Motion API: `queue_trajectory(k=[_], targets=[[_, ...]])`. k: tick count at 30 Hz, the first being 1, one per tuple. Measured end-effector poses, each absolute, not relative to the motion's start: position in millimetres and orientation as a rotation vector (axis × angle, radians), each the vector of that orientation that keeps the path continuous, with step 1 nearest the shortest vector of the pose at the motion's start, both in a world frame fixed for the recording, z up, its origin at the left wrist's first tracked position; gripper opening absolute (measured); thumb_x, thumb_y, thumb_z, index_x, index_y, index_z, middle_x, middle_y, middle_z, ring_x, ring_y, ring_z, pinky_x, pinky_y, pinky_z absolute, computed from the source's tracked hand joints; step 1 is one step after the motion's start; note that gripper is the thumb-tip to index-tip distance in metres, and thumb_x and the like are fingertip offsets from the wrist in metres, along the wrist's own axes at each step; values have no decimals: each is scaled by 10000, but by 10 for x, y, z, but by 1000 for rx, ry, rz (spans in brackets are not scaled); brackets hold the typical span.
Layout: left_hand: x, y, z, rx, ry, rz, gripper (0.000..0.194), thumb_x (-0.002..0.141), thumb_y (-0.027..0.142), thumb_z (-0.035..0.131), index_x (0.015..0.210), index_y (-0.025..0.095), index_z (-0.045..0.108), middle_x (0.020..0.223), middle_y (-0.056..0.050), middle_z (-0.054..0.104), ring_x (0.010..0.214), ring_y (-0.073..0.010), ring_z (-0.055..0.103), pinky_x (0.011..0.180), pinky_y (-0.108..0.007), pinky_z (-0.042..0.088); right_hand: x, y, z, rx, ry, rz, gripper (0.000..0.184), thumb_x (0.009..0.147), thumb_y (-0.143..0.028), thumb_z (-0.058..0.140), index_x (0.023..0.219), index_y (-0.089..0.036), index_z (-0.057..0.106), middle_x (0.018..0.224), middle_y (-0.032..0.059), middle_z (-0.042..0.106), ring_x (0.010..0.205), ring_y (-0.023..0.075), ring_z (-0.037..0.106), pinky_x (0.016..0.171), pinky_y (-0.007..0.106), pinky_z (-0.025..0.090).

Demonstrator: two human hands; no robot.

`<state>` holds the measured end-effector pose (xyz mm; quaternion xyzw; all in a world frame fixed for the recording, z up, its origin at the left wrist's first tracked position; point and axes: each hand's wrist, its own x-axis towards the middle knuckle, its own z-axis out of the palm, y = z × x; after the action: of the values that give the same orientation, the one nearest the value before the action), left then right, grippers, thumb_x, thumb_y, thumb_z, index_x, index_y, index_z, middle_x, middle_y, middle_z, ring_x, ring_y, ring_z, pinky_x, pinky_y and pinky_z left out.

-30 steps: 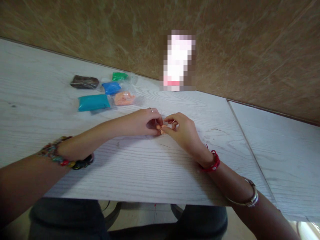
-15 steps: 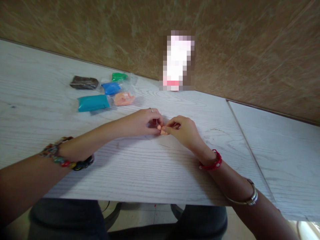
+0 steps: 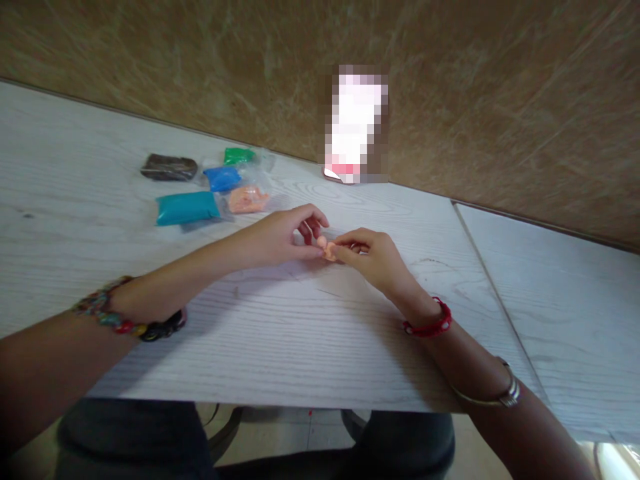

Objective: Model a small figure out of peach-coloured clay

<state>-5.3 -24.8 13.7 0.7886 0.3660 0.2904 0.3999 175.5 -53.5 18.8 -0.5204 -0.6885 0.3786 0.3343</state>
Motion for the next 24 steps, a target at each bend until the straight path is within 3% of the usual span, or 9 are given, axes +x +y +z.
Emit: queue_trajectory(k=[2,7,14,24], targets=[[-43,-243,120,1913,965,770,335,635,289,690,885,151,514,783,-6,589,692,-107,543,605,-234,415,1739,-538,168,-1334,-1714,989,139,686,-294,652,722,-161,672,692,23,674,642,120,602,604,263,469],[24,-302,113,1809,932,897,184,695,270,634,780,148,526,772,-8,606,671,-88,554,632,-232,436,1726,-528,100,-1289,-1651,860,164,706,-327,636,765,-180,679,690,6,642,588,98,549,535,245,422],[38,-395,184,1940,1138,952,282,713,311,635,913,173,492,705,11,634,637,-102,584,572,-220,408,1742,-546,150,-1303,-1835,421,152,698,-312,675,789,-193,700,754,28,624,672,120,548,576,262,428],[29,-390,180,1959,1093,895,324,689,246,650,955,184,475,696,22,646,620,-94,589,555,-201,389,1738,-561,139,-1275,-1965,335,73,726,-237,658,718,-172,690,697,17,611,632,105,537,554,244,405]])
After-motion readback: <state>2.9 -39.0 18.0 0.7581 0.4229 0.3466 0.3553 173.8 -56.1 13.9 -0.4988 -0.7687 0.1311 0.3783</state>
